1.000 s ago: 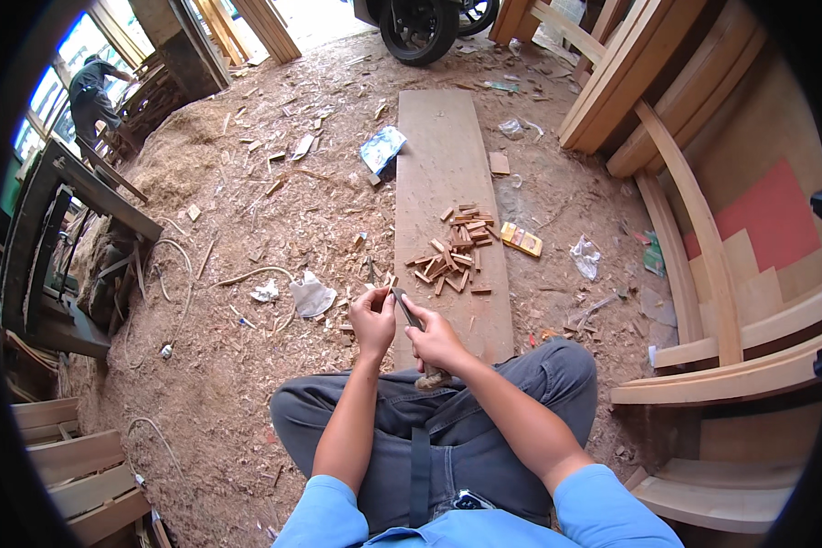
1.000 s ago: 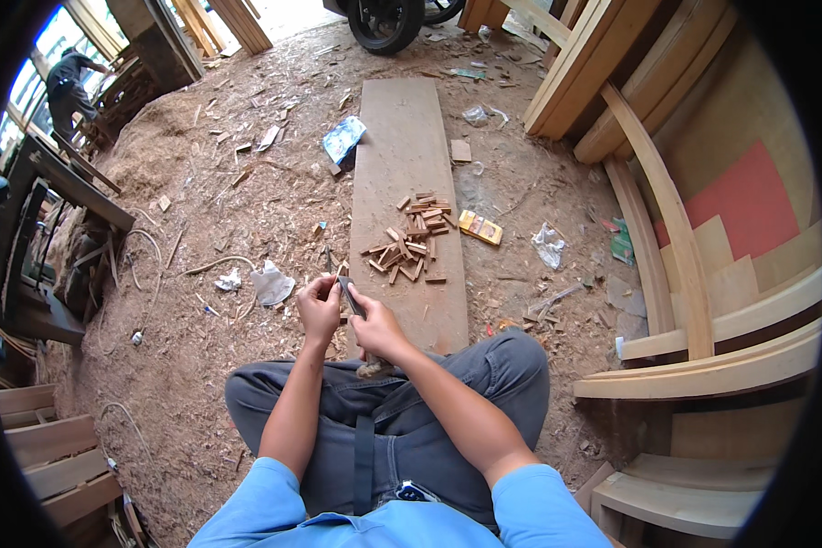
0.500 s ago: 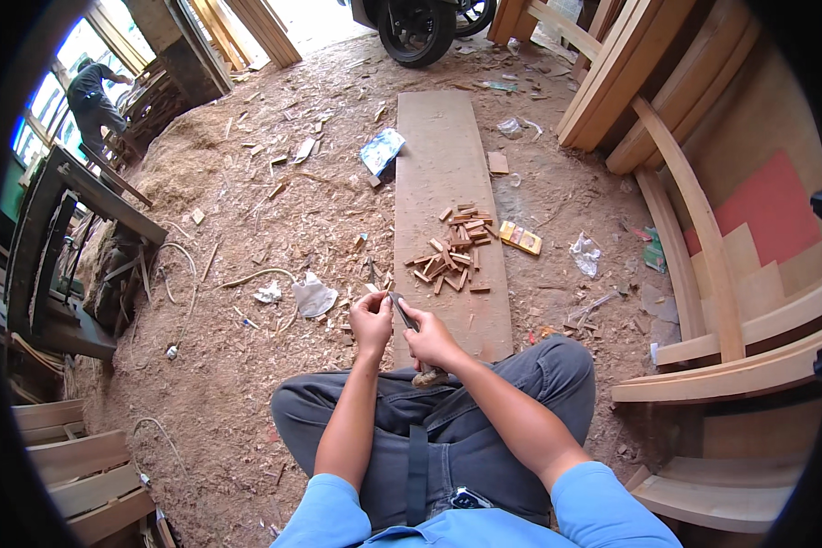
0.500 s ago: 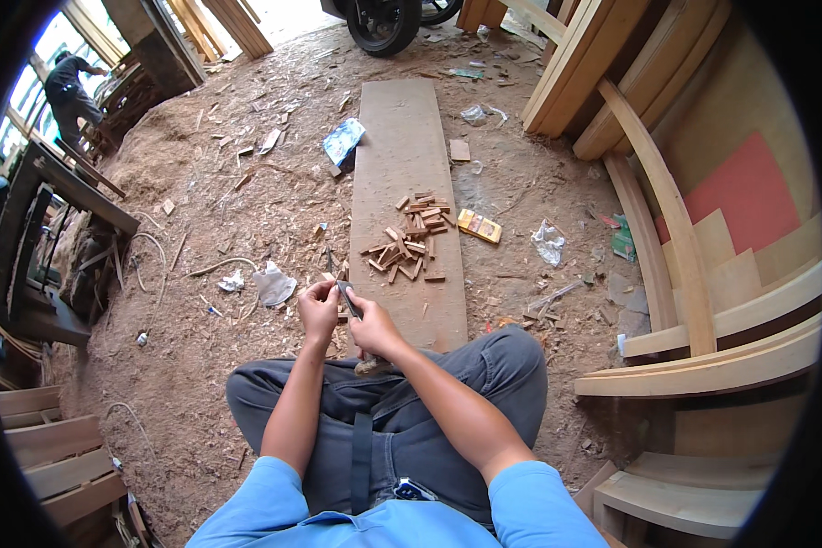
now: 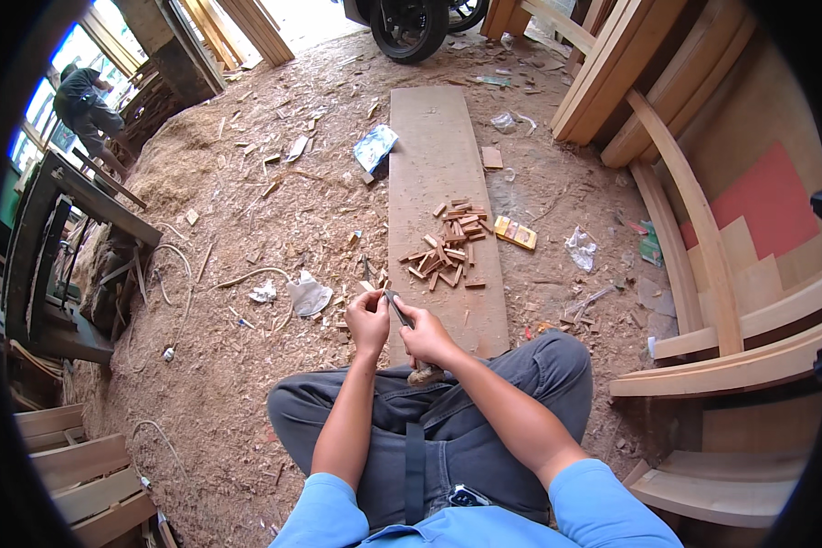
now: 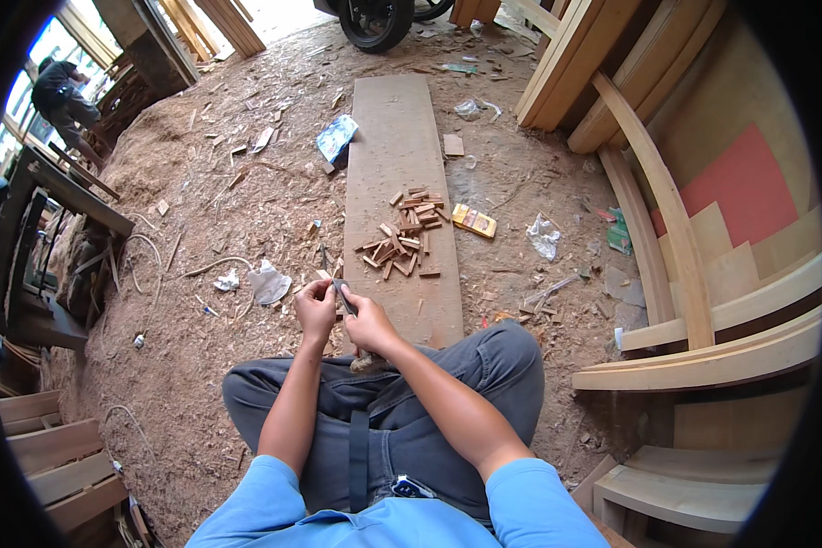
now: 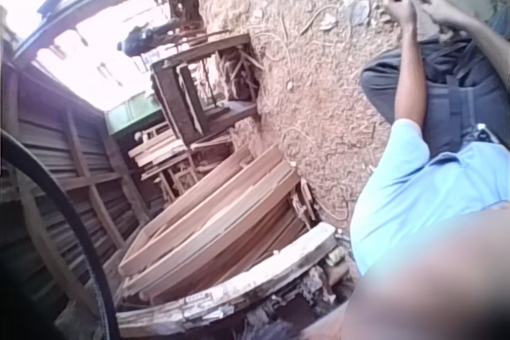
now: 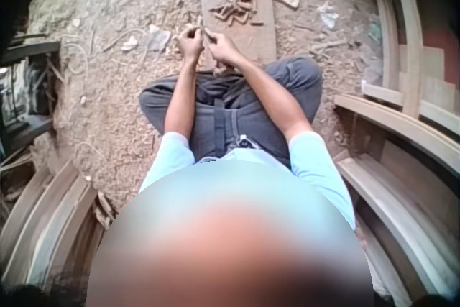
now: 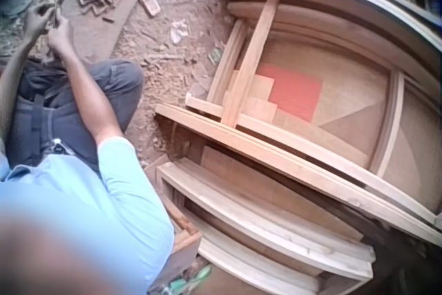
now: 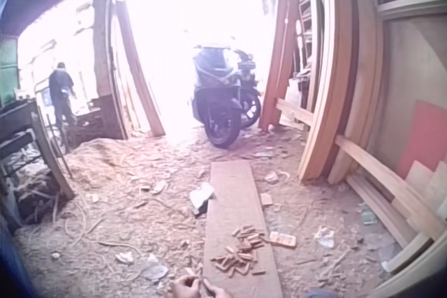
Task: The person sits on the floor and uses a small knife to shave and shape small wooden pieces. They repeatedly pick up pieces, pare them, and place them back on a board.
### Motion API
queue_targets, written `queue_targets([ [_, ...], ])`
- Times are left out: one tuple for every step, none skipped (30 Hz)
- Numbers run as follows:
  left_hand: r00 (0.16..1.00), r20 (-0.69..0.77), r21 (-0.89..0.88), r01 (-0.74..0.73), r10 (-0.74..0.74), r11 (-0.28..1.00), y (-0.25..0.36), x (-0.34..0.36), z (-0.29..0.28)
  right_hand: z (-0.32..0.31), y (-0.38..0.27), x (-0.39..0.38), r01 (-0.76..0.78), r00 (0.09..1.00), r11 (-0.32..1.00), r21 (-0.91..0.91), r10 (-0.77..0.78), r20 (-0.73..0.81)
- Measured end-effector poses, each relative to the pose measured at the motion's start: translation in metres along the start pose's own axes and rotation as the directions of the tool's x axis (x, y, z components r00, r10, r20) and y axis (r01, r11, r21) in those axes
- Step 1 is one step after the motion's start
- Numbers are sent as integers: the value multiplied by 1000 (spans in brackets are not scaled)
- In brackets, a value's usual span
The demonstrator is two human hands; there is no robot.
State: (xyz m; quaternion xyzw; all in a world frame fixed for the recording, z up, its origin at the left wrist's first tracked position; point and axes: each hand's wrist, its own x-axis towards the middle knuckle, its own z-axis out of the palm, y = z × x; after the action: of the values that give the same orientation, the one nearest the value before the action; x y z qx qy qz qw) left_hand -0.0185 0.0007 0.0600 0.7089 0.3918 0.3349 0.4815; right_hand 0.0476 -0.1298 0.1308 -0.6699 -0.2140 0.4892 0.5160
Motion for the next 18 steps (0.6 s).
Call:
queue_targets([
  [1000,1,19,13,-13,1000,0,1,-1,0,0,0,-12,1000,1000,8,12,6],
  [1000,-9,12,-28,28,1000,1,1,-1,1,0,-1,-23,1000,1000,14,23,12],
  [999,-5,23,-44,44,999,2,1,-1,0,-1,0,-34,999,999,35,34,4],
  [999,18,38,-27,27,999,5,0,0,-1,-1,1,-29,1000,999,20,29,11],
  [998,24,60,-57,56,997,8,-2,1,-3,-2,3,-23,1000,1000,21,23,2],
  [998,48,84,-53,49,995,12,-6,4,-7,-3,6,-81,996,996,40,79,48],
  [996,12,94,-87,86,992,16,-9,7,-10,-3,9,21,991,999,43,-16,-132],
  [987,142,109,-95,80,989,20,-15,9,-17,-4,13,71,965,996,58,-54,-259],
  [969,163,82,-203,187,976,23,-21,15,-20,-4,15,126,918,989,84,-84,-387],
  [955,217,93,-226,202,970,25,-27,17,-28,-5,18,83,918,993,89,-41,-395],
  [980,161,73,-126,113,989,25,-23,17,-27,-3,17,58,949,993,102,-23,-315],
  [993,92,22,-80,78,997,24,-23,16,-31,-3,17,17,958,995,98,12,-285],
  [998,57,20,-13,12,1000,21,-20,14,-29,-2,17,74,955,992,102,-41,-293],
  [1000,9,-30,6,-6,1000,18,-18,11,-29,-1,15,35,977,981,192,7,-214],
  [987,12,-1,163,-162,987,13,-14,8,-26,-1,14,35,984,985,169,-5,-178],
  [989,43,-76,143,-140,987,9,-10,6,-24,0,12,29,987,989,147,-5,-161],
  [986,41,-128,164,-160,978,4,-8,5,-21,-1,10,13,995,987,161,3,-101],
  [971,50,-156,240,-235,958,1,-5,4,-18,-1,8,-12,998,986,166,23,-62],
])
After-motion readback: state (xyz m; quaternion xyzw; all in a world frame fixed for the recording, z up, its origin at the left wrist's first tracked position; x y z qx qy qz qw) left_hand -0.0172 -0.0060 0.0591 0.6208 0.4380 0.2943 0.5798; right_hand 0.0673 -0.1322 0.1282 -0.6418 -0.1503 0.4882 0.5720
